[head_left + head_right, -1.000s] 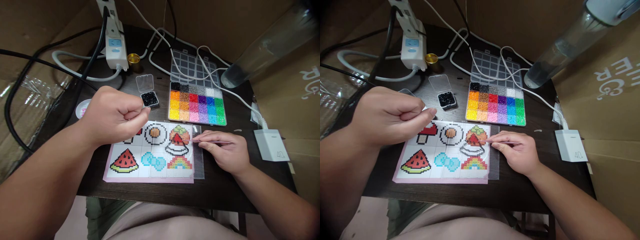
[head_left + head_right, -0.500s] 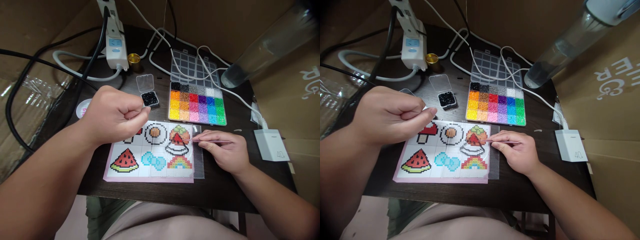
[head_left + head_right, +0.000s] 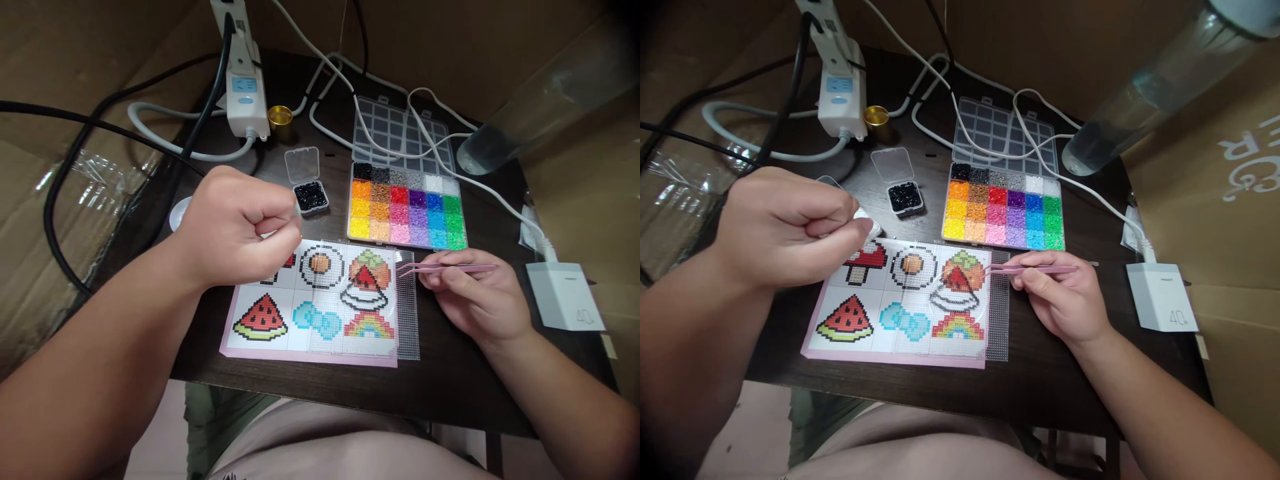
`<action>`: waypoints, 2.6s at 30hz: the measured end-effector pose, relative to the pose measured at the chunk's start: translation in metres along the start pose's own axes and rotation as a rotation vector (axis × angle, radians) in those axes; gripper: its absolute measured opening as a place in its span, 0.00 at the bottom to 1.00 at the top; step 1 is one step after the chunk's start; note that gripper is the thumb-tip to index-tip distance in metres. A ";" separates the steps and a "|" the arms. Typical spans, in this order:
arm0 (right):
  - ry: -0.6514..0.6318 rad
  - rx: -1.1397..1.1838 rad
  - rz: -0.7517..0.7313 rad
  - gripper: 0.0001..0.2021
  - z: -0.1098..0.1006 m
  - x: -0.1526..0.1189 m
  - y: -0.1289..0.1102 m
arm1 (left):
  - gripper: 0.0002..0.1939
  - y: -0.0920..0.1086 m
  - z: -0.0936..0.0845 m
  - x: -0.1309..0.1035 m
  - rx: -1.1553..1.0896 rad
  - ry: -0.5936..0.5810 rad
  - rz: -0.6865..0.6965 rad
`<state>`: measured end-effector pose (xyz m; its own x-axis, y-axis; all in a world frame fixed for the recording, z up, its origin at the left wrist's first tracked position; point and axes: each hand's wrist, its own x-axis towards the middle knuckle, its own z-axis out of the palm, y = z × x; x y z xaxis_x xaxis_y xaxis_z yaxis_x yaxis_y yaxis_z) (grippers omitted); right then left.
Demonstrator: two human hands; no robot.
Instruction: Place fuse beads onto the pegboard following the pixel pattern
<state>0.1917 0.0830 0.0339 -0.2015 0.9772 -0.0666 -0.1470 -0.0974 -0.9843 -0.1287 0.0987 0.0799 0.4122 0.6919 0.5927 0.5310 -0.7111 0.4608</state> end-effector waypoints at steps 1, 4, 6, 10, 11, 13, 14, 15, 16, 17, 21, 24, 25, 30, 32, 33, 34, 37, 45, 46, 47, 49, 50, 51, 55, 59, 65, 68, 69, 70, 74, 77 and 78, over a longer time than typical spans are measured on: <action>0.004 0.034 0.026 0.06 0.000 0.001 -0.001 | 0.24 0.000 -0.001 0.000 -0.048 -0.013 -0.004; 0.016 0.097 0.081 0.07 -0.001 0.001 -0.005 | 0.23 0.001 -0.001 -0.002 -0.167 -0.041 -0.070; 0.028 0.125 0.100 0.07 -0.002 0.001 -0.007 | 0.23 0.002 -0.001 -0.003 -0.255 -0.028 -0.115; -0.024 0.185 0.152 0.05 -0.004 0.002 -0.010 | 0.24 0.004 0.001 -0.003 -0.417 0.003 -0.161; -0.036 0.203 0.171 0.05 -0.004 0.002 -0.011 | 0.25 0.005 0.002 -0.002 -0.457 0.014 -0.173; -0.039 0.248 0.215 0.05 -0.004 0.003 -0.013 | 0.26 0.007 0.004 -0.002 -0.550 0.045 -0.209; -0.030 0.270 0.238 0.05 -0.004 0.003 -0.014 | 0.27 0.008 0.005 -0.002 -0.604 0.062 -0.228; -0.021 0.287 0.259 0.05 -0.004 0.003 -0.015 | 0.28 0.010 0.006 -0.001 -0.662 0.079 -0.245; -0.013 0.302 0.274 0.05 -0.004 0.003 -0.016 | 0.29 0.011 0.006 -0.001 -0.719 0.094 -0.262; -0.008 0.311 0.287 0.04 -0.004 0.003 -0.016 | 0.29 0.012 0.007 -0.001 -0.771 0.110 -0.277; -0.045 0.319 0.317 0.02 -0.008 0.002 -0.016 | 0.32 0.017 0.009 0.000 -0.932 0.138 -0.347; -0.082 0.341 0.336 0.02 -0.010 0.002 -0.016 | 0.34 0.020 0.009 0.001 -1.014 0.177 -0.434; -0.090 0.351 0.342 0.02 -0.010 0.002 -0.016 | 0.34 0.021 0.009 0.001 -1.040 0.190 -0.449; -0.110 0.366 0.356 0.02 -0.008 0.003 -0.015 | 0.36 0.023 0.008 0.001 -1.091 0.189 -0.457; -0.117 0.362 0.348 0.02 -0.007 0.003 -0.015 | 0.37 0.023 0.007 0.001 -1.054 0.197 -0.467; -0.120 0.360 0.345 0.02 -0.007 0.003 -0.015 | 0.37 0.024 0.007 0.001 -1.031 0.204 -0.470; -0.123 0.359 0.345 0.03 -0.007 0.003 -0.015 | 0.38 0.024 0.006 0.001 -1.008 0.209 -0.469; -0.120 0.347 0.351 0.03 -0.007 0.002 -0.017 | 0.39 0.024 0.005 0.001 -0.962 0.216 -0.443; -0.136 0.312 0.334 0.07 -0.002 0.004 -0.016 | 0.33 0.016 0.003 0.000 -1.109 0.006 -0.340; -0.141 0.307 0.329 0.08 -0.002 0.004 -0.015 | 0.34 0.016 0.002 0.001 -1.122 -0.035 -0.372; -0.146 0.304 0.325 0.09 -0.002 0.004 -0.015 | 0.35 0.015 0.001 0.002 -1.121 -0.067 -0.399; -0.160 0.299 0.328 0.10 -0.002 0.003 -0.015 | 0.36 0.015 -0.002 0.004 -1.097 -0.112 -0.444; -0.165 0.298 0.334 0.11 -0.002 0.003 -0.015 | 0.36 0.014 -0.002 0.005 -1.097 -0.131 -0.445; -0.169 0.297 0.339 0.11 -0.002 0.003 -0.015 | 0.36 0.014 -0.002 0.005 -1.105 -0.142 -0.434; -0.174 0.302 0.360 0.12 -0.002 0.004 -0.015 | 0.35 0.011 0.003 0.004 -1.111 -0.081 -0.424; -0.183 0.312 0.375 0.11 -0.002 0.003 -0.015 | 0.33 0.013 0.006 0.003 -1.087 -0.066 -0.361; -0.174 0.283 0.384 0.12 -0.002 0.003 -0.016 | 0.32 0.017 0.006 0.002 -0.980 -0.027 -0.437; -0.174 0.286 0.381 0.11 -0.002 0.003 -0.015 | 0.33 0.016 0.006 0.001 -0.988 -0.008 -0.420; -0.175 0.289 0.380 0.11 -0.002 0.003 -0.015 | 0.33 0.015 0.007 0.000 -0.989 -0.005 -0.406; -0.174 0.290 0.383 0.12 -0.003 0.004 -0.015 | 0.33 0.015 0.007 0.000 -0.985 -0.003 -0.400; -0.157 0.271 0.387 0.12 -0.004 0.003 -0.015 | 0.32 0.016 0.006 -0.001 -0.960 0.002 -0.404; -0.152 0.270 0.387 0.12 -0.004 0.003 -0.015 | 0.32 0.017 0.005 -0.001 -0.955 -0.011 -0.394; -0.151 0.276 0.390 0.12 -0.004 0.003 -0.016 | 0.32 0.017 0.004 -0.001 -0.952 -0.019 -0.388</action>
<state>0.1975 0.0880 0.0484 -0.4277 0.8218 -0.3765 -0.2798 -0.5164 -0.8094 -0.1168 0.0870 0.0842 0.3534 0.8912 0.2844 -0.1740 -0.2360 0.9560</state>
